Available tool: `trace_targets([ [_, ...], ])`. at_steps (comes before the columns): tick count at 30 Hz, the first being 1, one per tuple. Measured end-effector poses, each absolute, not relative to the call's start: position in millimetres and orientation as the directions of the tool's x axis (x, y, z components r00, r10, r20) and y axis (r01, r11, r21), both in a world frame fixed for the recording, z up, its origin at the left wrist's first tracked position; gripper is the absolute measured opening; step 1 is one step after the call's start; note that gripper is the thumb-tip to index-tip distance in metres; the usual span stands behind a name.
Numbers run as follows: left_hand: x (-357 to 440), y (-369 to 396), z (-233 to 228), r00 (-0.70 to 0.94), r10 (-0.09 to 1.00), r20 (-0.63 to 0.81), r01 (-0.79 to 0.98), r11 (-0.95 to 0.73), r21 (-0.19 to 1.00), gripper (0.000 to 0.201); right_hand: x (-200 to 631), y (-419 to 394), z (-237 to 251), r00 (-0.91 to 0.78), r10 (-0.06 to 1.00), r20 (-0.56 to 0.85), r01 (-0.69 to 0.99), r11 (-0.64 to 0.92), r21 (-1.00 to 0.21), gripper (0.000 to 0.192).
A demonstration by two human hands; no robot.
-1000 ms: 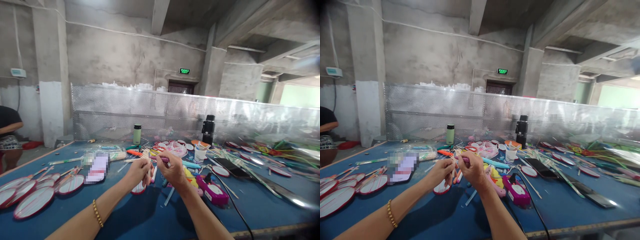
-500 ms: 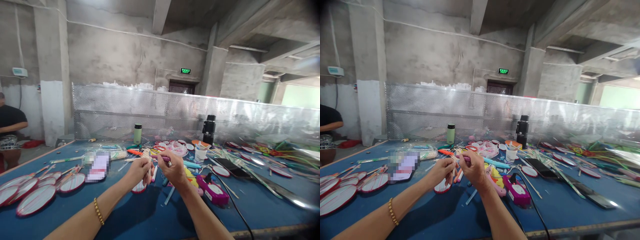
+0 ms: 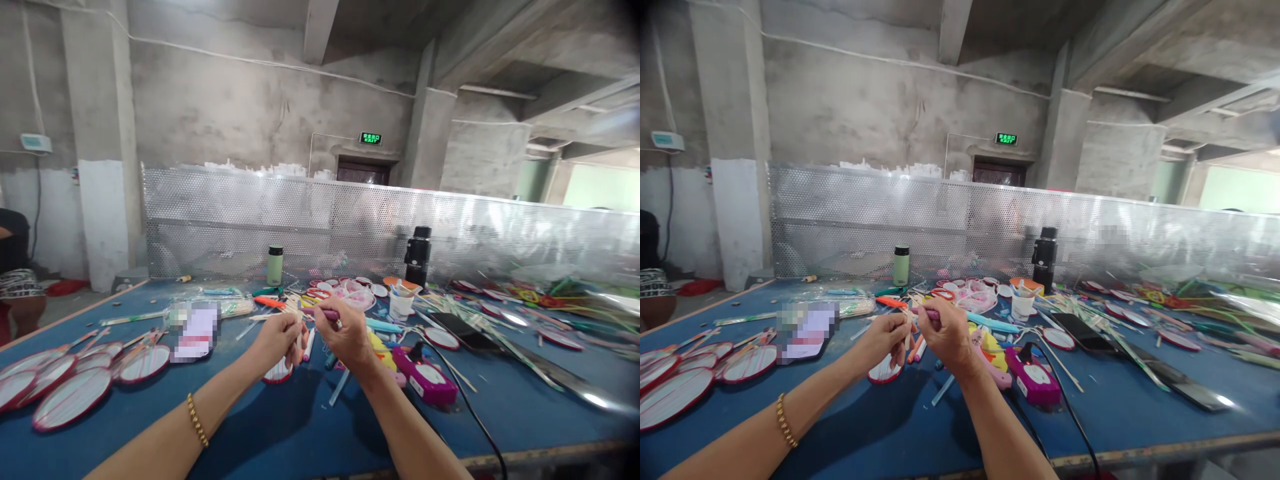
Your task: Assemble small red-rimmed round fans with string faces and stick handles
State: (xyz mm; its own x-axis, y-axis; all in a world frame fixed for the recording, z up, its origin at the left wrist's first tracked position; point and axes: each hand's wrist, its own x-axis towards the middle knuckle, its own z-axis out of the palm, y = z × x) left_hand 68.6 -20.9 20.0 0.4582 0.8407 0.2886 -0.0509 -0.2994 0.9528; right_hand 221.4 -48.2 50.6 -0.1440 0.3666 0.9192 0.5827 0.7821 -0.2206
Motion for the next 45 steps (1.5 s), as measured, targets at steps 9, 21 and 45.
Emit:
trace_targets([
  [9, 68.4, -22.1, 20.2, 0.457, 0.839, 0.294, -0.044, -0.309, 0.95, 0.016, 221.5, -47.6, 50.5, -0.143, 0.343, 0.928, 0.59, 0.783, -0.198, 0.014],
  [21, 69.2, -21.7, 18.9, 0.459, 0.843, 0.281, -0.019, -0.307, 0.952, 0.021, 221.3, -48.4, 49.8, -0.158, 0.341, 0.927, 0.602, 0.777, -0.184, 0.014],
  [45, 68.1, -20.1, 17.4, 0.465, 0.837, 0.288, -0.028, -0.311, 0.95, 0.02, 221.1, -48.3, 50.4, -0.13, 0.34, 0.931, 0.599, 0.775, -0.199, 0.015],
])
